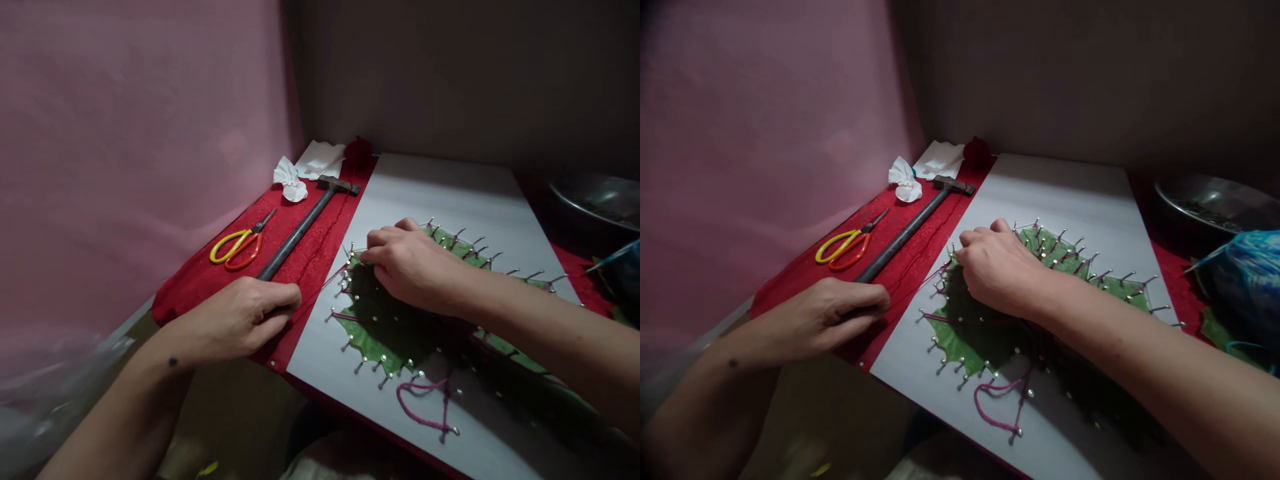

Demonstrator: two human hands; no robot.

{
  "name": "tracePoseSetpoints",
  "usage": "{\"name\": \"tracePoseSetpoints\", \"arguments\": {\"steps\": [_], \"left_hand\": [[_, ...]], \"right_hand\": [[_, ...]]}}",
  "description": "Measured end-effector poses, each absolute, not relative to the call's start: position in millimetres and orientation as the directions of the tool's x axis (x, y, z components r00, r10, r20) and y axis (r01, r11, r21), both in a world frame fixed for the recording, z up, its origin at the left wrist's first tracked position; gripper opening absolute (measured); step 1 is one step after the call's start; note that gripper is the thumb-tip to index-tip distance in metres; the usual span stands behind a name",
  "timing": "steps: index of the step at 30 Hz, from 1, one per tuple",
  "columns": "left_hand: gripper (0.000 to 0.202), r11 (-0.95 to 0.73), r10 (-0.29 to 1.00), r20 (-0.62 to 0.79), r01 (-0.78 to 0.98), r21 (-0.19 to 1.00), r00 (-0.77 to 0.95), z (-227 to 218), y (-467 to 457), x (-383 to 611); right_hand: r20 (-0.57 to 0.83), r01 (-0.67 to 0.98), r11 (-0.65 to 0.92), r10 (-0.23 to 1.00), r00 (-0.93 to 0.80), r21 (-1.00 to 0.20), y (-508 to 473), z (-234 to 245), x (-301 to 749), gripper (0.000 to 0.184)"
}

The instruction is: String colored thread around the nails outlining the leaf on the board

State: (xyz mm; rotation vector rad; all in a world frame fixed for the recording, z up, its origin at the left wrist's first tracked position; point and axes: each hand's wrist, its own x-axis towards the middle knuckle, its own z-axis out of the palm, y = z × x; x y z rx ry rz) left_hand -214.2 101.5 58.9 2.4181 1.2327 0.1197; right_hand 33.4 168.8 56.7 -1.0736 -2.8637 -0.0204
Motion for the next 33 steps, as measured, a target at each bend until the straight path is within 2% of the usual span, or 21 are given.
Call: {"name": "tracePoseSetpoints", "arguments": {"steps": [2,5,9,16,20,24,26,29,33], "left_hand": [[0.013,-0.514,0.790,-0.110,0.750,0.418,0.603,61,99,-210],[0.012,-0.518,0.790,-0.098,0.745,0.420,0.605,67,97,-205],[0.012,-0.541,0.777,-0.084,0.730,0.418,0.624,78,98,-197],[0.011,-0.531,0.804,-0.008,0.723,0.441,0.595,92,105,-183],[0.013,-0.482,0.818,-0.012,0.697,0.530,0.575,98,113,-175],[0.012,-0.431,0.837,-0.012,0.671,0.603,0.548,105,121,-167],[0.011,-0.425,0.831,-0.017,0.654,0.626,0.556,105,123,-166],[0.009,-0.421,0.814,-0.034,0.629,0.653,0.580,102,126,-169],[0.008,-0.400,0.821,-0.058,0.645,0.651,0.569,96,129,-173]], "right_hand": [[0.138,0.682,0.728,0.684,-0.717,-0.065,167,59,36,0.028],[0.188,0.650,0.751,0.659,-0.728,-0.118,164,57,36,0.036],[0.163,0.585,0.797,0.603,-0.780,-0.150,163,53,28,0.045],[0.173,0.546,0.805,0.586,-0.791,-0.230,166,47,25,0.038],[0.151,0.548,0.780,0.606,-0.781,-0.302,164,50,25,0.039],[0.165,0.553,0.734,0.649,-0.743,-0.394,163,53,24,0.023],[0.210,0.542,0.760,0.632,-0.746,-0.358,162,52,24,0.019],[0.263,0.498,0.830,0.554,-0.790,-0.252,158,47,25,0.025],[0.278,0.474,0.841,0.536,-0.797,-0.261,155,45,28,0.026]]}}
